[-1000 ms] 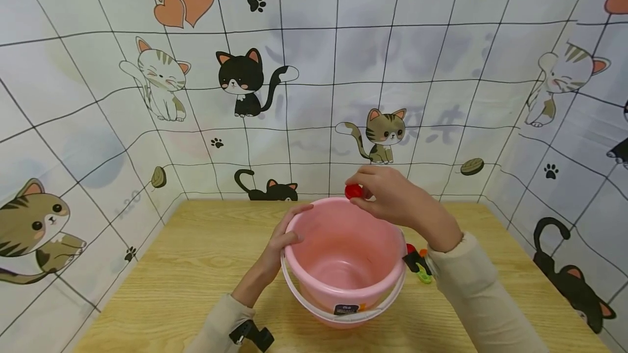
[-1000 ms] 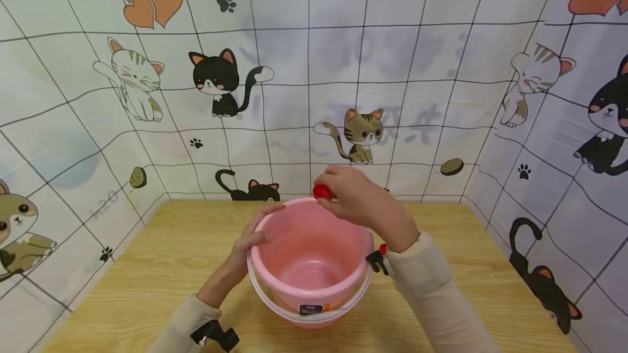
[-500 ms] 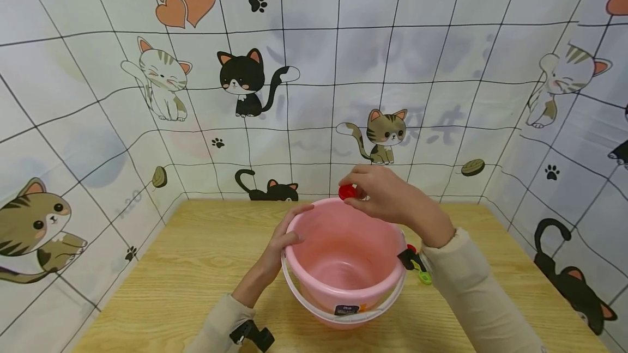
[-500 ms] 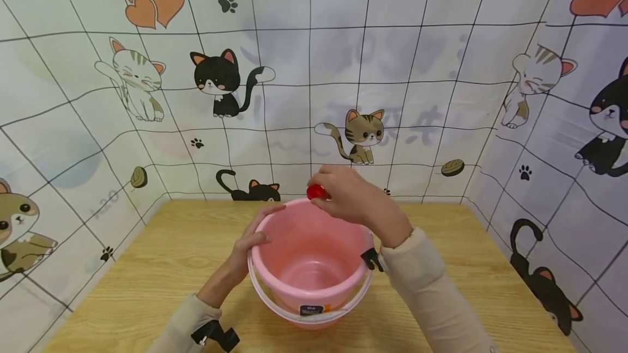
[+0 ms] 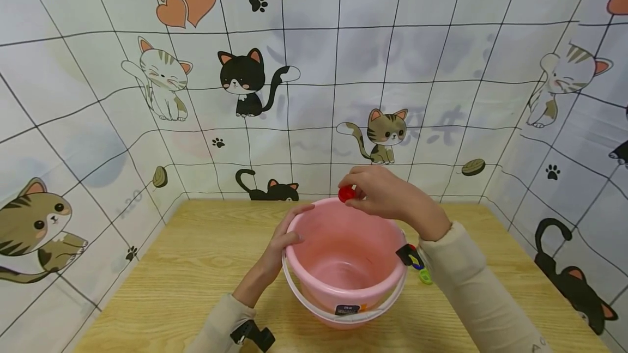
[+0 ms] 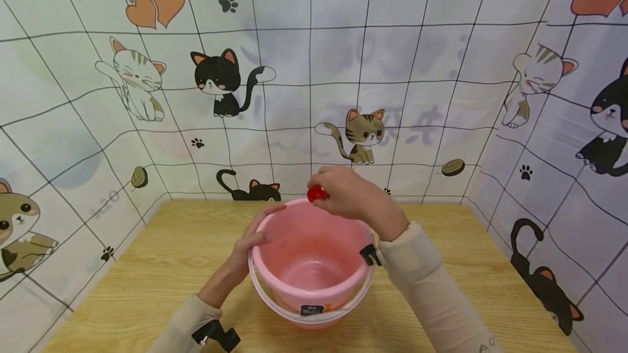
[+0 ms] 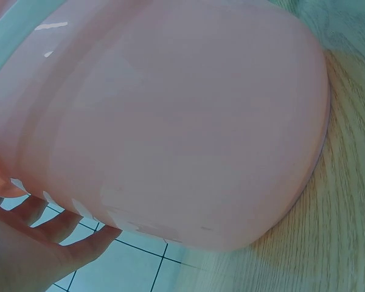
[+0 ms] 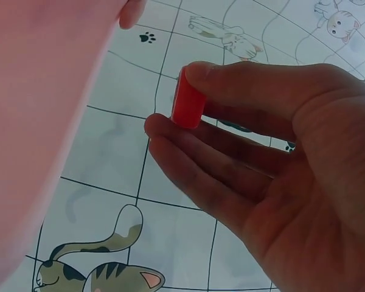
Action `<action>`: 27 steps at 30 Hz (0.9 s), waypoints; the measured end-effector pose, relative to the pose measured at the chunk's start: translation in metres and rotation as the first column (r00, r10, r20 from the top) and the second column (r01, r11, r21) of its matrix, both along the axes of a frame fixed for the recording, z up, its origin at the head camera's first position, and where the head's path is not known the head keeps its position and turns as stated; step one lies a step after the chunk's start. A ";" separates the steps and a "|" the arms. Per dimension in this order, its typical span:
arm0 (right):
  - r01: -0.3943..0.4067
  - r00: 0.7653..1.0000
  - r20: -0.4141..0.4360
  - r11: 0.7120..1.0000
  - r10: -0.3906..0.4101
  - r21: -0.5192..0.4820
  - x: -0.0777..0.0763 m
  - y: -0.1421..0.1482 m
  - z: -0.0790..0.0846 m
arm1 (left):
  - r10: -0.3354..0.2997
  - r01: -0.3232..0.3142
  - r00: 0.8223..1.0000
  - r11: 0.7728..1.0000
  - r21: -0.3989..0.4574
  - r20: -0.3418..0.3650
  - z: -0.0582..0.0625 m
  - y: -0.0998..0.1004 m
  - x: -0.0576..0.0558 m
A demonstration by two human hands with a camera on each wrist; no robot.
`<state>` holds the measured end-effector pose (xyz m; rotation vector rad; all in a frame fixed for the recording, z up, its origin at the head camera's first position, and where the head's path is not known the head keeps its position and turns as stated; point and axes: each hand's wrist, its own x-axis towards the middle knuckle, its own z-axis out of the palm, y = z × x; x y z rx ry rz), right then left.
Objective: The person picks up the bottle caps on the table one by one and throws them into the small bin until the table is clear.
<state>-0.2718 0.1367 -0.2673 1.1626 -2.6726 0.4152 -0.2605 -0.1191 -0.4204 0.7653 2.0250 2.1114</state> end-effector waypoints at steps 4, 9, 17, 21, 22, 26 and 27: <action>0.006 1.000 0.009 1.000 -0.006 0.009 -0.001 -0.001 0.001 | 0.003 -0.003 1.000 1.000 0.001 0.000 0.000 0.000 0.000; 0.005 1.000 0.012 1.000 -0.006 0.010 -0.002 -0.002 0.002 | 0.003 -0.003 1.000 1.000 0.002 0.002 0.000 0.000 0.000; 0.001 1.000 0.009 1.000 -0.001 0.019 -0.004 -0.002 0.002 | -0.006 0.006 1.000 1.000 0.006 0.003 0.000 0.000 -0.001; -0.001 1.000 0.002 1.000 0.001 0.026 -0.003 -0.002 0.002 | -0.004 0.004 1.000 1.000 0.003 0.003 -0.001 0.000 -0.001; 0.000 1.000 0.002 1.000 0.000 0.028 -0.003 -0.002 0.002 | -0.004 0.004 1.000 1.000 0.002 0.003 -0.001 0.000 -0.001; 0.005 1.000 0.001 0.999 -0.005 0.033 -0.002 -0.002 0.002 | -0.003 0.003 1.000 1.000 0.000 0.002 -0.001 -0.001 -0.001; 0.005 1.000 0.000 0.999 -0.005 0.033 -0.002 -0.002 0.002 | -0.004 0.004 1.000 1.000 0.001 0.001 -0.001 -0.001 -0.001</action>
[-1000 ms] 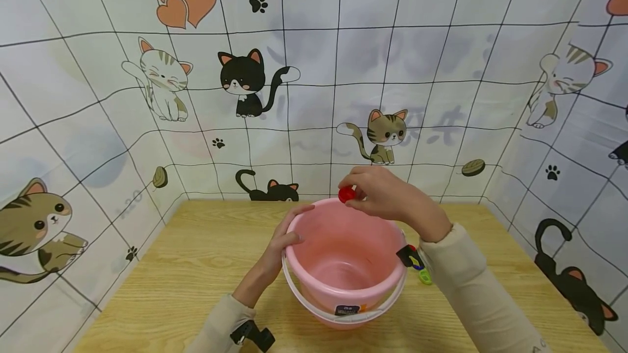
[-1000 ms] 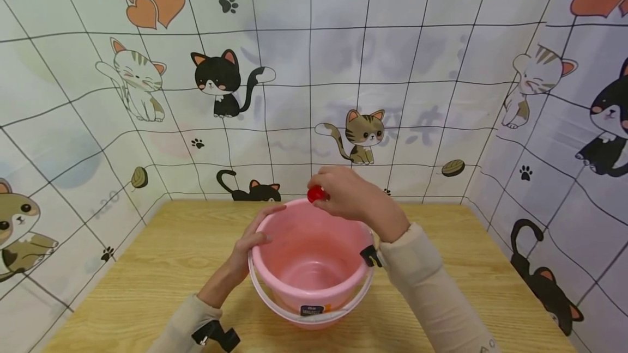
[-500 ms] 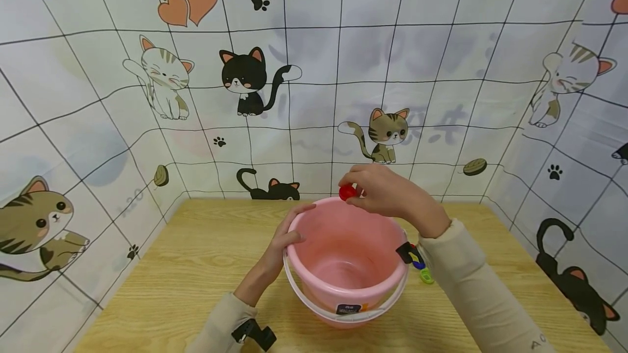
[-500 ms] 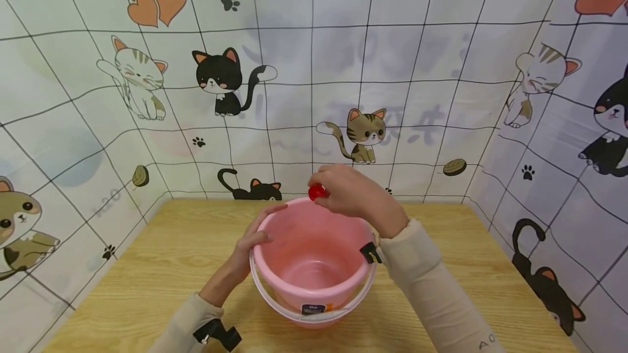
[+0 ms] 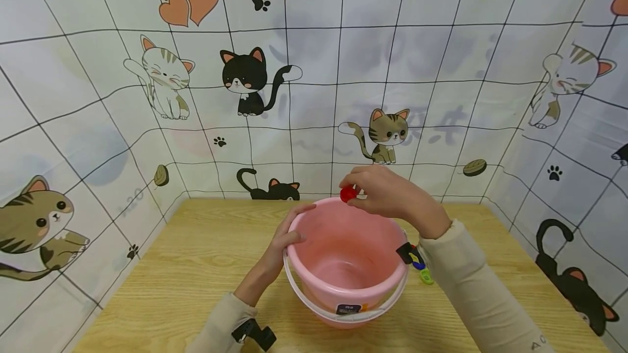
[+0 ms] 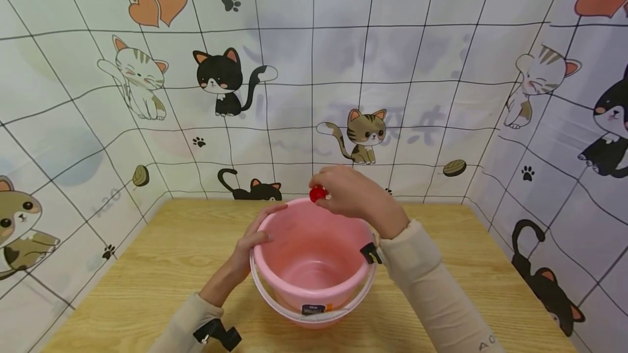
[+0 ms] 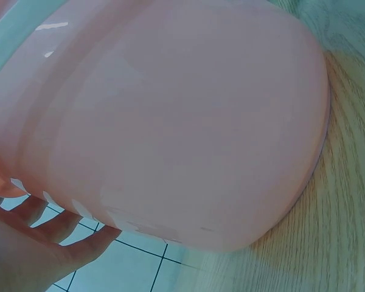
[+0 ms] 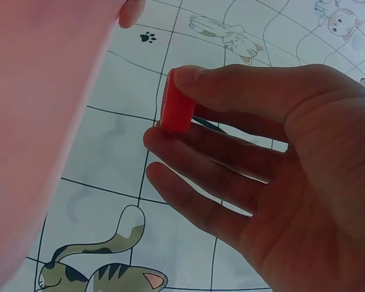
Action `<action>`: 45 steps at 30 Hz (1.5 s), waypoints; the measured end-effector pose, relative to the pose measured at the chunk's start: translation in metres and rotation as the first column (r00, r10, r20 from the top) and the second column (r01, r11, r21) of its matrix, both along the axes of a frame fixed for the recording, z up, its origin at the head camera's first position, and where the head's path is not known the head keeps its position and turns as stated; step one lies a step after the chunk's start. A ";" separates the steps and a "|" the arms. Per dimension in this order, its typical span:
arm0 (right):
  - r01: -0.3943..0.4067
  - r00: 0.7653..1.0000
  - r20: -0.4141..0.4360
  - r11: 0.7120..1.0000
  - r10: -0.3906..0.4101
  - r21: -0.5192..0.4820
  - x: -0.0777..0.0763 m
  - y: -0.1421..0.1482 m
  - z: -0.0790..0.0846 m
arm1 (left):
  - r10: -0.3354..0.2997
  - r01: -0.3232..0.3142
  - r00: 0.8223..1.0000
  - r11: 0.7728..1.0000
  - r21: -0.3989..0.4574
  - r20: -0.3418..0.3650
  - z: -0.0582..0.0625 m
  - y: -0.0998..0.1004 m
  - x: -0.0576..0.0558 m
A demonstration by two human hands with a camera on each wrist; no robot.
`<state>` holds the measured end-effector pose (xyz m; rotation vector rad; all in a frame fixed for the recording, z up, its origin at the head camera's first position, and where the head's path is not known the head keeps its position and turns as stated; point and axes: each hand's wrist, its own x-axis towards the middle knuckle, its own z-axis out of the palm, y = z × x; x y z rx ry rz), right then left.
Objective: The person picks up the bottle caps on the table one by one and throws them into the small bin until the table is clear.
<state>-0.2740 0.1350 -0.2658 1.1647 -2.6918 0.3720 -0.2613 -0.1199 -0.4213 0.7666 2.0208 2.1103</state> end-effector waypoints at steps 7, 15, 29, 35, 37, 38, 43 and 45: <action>0.003 1.000 0.000 1.000 -0.003 0.018 0.001 0.000 0.000 | 0.005 -0.005 1.000 1.000 -0.004 0.000 0.001 0.000 0.000; 0.015 0.999 0.031 1.000 -0.016 0.022 0.002 0.001 0.000 | 0.004 -0.004 1.000 1.000 0.003 0.002 0.001 0.001 0.000; 0.092 0.995 0.062 0.986 -0.083 -0.142 0.001 0.048 -0.008 | -0.003 0.003 1.000 1.000 0.013 0.005 -0.001 0.000 -0.001; 0.121 0.992 0.046 0.971 -0.114 -0.206 0.006 0.079 -0.029 | 0.005 -0.005 1.000 1.000 0.014 0.007 0.000 -0.001 0.000; 0.152 0.988 0.050 0.962 -0.144 -0.227 0.008 0.090 -0.040 | 0.000 0.000 1.000 1.000 0.016 0.006 0.001 -0.001 0.000; 0.170 0.985 0.058 0.956 -0.161 -0.240 0.009 0.095 -0.046 | -0.002 0.002 1.000 1.000 0.015 0.003 0.000 -0.001 0.000; 0.254 0.967 0.103 0.927 -0.235 -0.276 0.014 0.119 -0.075 | -0.012 0.012 1.000 1.000 0.014 0.001 0.000 -0.001 0.000; 0.269 0.962 0.112 0.921 -0.247 -0.280 0.016 0.128 -0.085 | -0.013 0.013 1.000 1.000 0.014 0.004 0.001 0.000 0.001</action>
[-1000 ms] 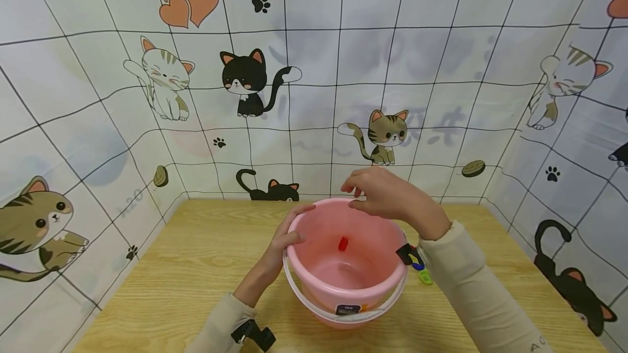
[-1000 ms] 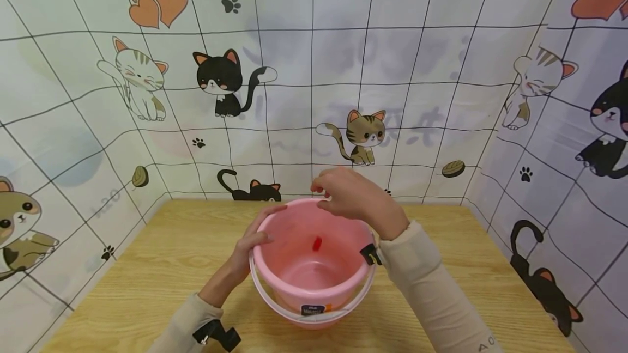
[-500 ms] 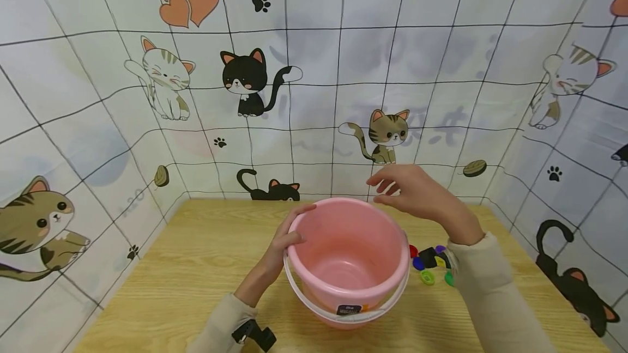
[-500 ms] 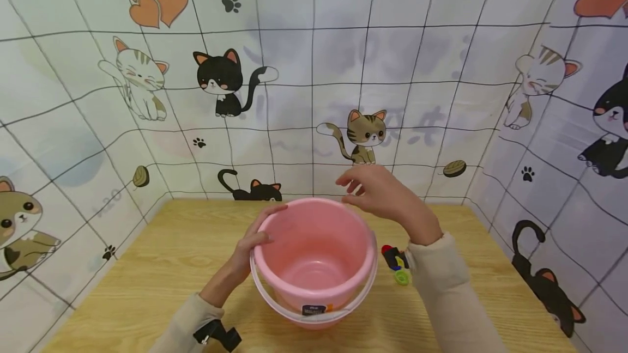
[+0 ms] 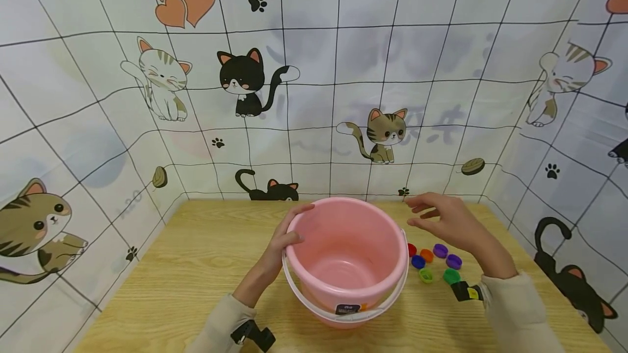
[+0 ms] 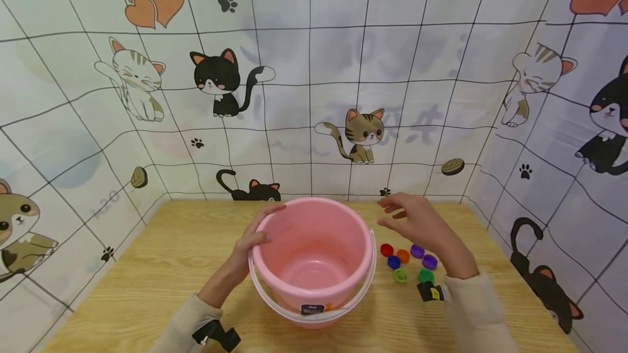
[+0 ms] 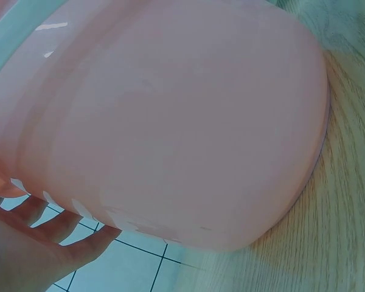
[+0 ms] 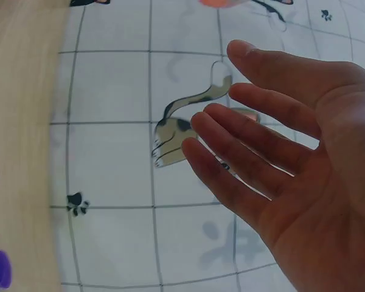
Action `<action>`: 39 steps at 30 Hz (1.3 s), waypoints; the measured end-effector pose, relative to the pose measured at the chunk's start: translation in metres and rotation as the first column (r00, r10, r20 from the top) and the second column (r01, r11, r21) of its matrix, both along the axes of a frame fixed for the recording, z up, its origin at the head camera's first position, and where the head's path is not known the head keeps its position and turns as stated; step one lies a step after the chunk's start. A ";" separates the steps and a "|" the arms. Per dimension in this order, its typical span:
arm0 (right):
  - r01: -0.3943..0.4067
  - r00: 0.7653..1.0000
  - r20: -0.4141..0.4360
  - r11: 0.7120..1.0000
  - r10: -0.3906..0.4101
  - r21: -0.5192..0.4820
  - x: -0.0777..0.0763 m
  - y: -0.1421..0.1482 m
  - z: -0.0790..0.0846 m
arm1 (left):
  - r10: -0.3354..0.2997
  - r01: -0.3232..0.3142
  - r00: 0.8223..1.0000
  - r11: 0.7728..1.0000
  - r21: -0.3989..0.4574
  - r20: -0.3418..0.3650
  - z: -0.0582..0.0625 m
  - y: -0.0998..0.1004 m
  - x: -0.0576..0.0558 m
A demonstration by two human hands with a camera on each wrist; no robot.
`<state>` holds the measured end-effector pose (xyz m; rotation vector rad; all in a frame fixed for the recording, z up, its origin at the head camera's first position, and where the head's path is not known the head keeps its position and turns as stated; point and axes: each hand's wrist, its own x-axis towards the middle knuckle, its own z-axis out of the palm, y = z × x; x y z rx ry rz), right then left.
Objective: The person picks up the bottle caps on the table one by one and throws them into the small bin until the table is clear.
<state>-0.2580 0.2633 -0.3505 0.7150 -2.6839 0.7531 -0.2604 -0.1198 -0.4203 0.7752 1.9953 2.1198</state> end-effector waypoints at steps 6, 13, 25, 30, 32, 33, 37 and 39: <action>0.023 1.000 0.004 1.000 -0.023 0.000 0.000 0.021 -0.028 | 0.004 -0.004 1.000 1.000 0.000 -0.001 0.000 0.000 0.000; 0.025 1.000 0.002 1.000 -0.024 -0.009 0.002 0.036 -0.045 | 0.009 -0.009 1.000 1.000 0.001 0.004 -0.001 0.000 0.000; 0.086 0.993 0.086 0.996 -0.086 -0.004 0.005 0.048 -0.061 | 0.005 -0.005 1.000 1.000 0.002 -0.003 -0.002 0.000 -0.001; 0.105 0.986 0.130 0.994 -0.104 0.003 0.005 0.052 -0.065 | 0.009 -0.009 1.000 1.000 0.003 0.002 -0.002 0.000 0.000; 0.108 0.984 0.140 0.994 -0.107 0.003 0.006 0.053 -0.066 | 0.011 -0.011 1.000 1.000 0.004 0.004 -0.001 0.000 0.000; 0.108 0.984 0.143 0.994 -0.108 0.002 0.006 0.054 -0.066 | 0.011 -0.011 1.000 1.000 0.004 0.005 -0.001 0.000 0.000; 0.098 0.985 0.142 0.995 -0.095 -0.014 0.008 0.057 -0.069 | 0.007 -0.007 1.000 1.000 0.006 0.005 -0.001 0.000 0.000; 0.098 0.985 0.145 0.995 -0.094 -0.019 0.009 0.058 -0.070 | 0.006 -0.006 1.000 1.000 0.006 0.005 -0.001 0.000 0.000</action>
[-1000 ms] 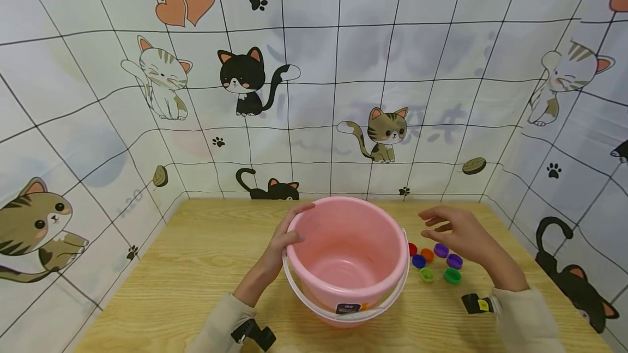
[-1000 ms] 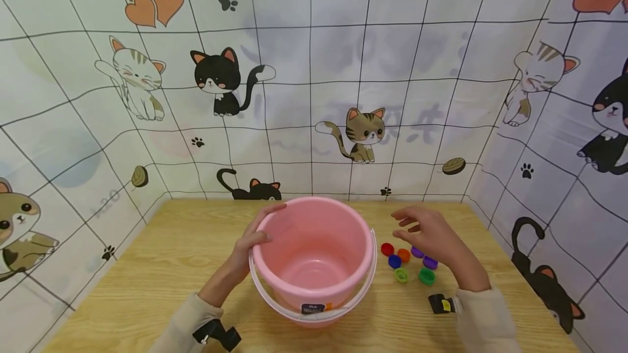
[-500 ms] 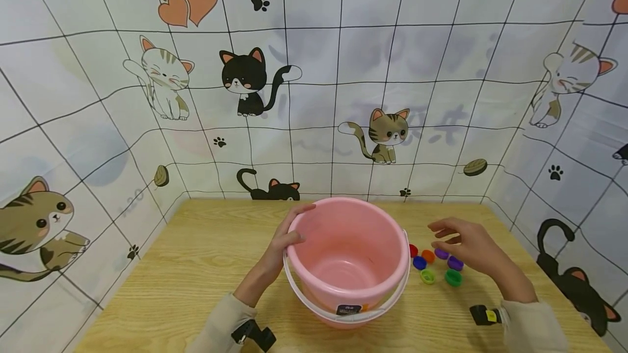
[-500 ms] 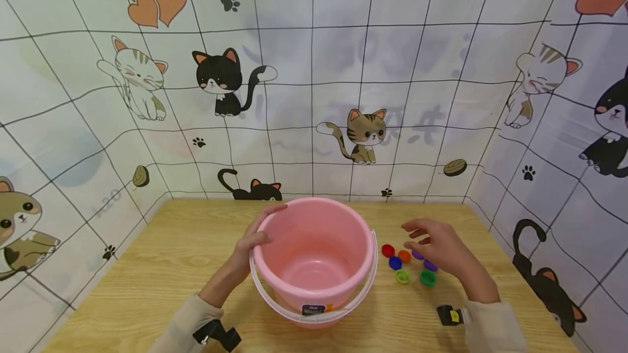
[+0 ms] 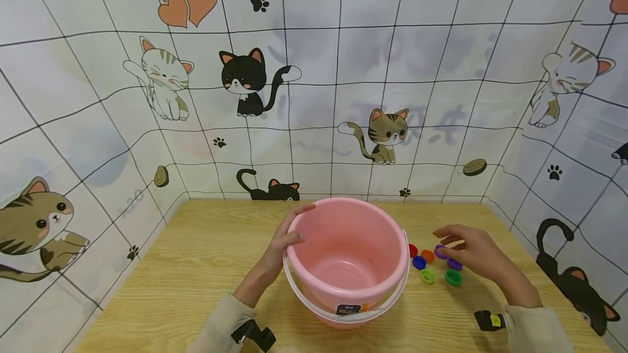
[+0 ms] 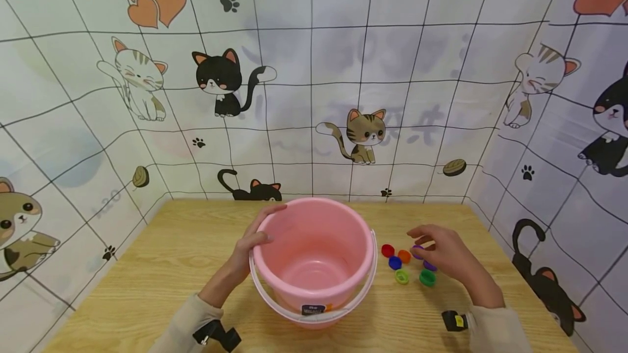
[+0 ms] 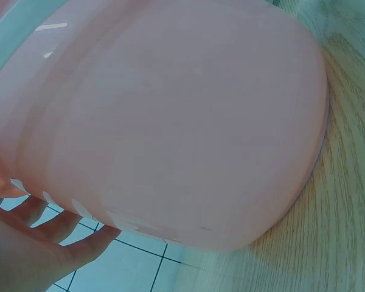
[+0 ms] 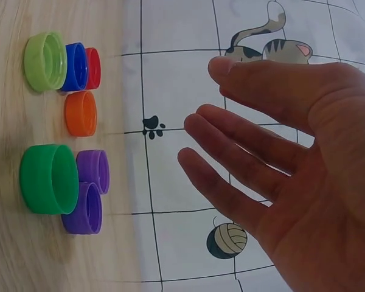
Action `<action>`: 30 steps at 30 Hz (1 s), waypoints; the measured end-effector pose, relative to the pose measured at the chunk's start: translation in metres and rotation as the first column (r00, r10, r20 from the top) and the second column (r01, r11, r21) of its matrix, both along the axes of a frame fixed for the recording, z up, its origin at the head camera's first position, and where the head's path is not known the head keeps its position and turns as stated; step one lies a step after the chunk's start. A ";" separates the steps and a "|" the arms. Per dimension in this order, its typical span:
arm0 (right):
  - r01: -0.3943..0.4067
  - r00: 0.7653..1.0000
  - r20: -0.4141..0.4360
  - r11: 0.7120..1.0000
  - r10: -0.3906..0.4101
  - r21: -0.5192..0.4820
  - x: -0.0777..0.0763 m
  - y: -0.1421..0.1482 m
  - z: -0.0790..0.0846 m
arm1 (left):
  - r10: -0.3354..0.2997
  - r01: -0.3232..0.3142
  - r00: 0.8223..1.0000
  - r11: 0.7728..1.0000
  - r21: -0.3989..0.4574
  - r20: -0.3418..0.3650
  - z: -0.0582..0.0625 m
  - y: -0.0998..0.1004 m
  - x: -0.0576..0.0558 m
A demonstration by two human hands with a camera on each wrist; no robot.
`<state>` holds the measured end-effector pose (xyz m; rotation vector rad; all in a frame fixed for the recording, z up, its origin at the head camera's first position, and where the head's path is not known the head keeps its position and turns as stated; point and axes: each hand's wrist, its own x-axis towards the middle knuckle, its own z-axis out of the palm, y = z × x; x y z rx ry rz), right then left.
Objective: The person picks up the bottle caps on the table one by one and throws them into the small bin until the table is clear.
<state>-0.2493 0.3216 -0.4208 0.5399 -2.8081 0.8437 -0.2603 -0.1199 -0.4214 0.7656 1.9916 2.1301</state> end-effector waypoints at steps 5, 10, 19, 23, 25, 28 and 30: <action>0.012 1.000 0.006 1.000 -0.012 -0.002 0.000 0.001 -0.004 | 0.004 -0.004 1.000 1.000 -0.002 0.006 0.000 0.000 0.000; 0.039 0.999 0.021 0.999 -0.039 0.008 -0.001 0.005 -0.010 | 0.003 -0.003 1.000 1.000 -0.003 0.008 0.000 0.000 0.000; 0.069 0.997 0.042 0.998 -0.069 -0.001 -0.003 0.017 -0.021 | -0.001 0.001 1.000 1.000 -0.001 -0.001 0.000 -0.001 0.000; 0.091 0.994 0.059 0.996 -0.090 -0.020 -0.004 0.024 -0.026 | -0.004 0.004 1.000 1.000 0.001 -0.007 0.000 -0.002 0.000; 0.098 0.993 0.072 0.995 -0.096 -0.028 -0.005 0.027 -0.028 | -0.005 0.005 1.000 1.000 0.000 -0.006 0.000 -0.001 0.000; 0.111 0.990 0.095 0.993 -0.107 -0.041 -0.006 0.031 -0.033 | -0.004 0.004 1.000 1.000 -0.002 -0.002 0.000 -0.001 0.000; 0.120 0.988 0.107 0.992 -0.114 -0.049 -0.007 0.033 -0.037 | -0.004 0.004 1.000 1.000 -0.003 -0.001 0.001 0.000 0.000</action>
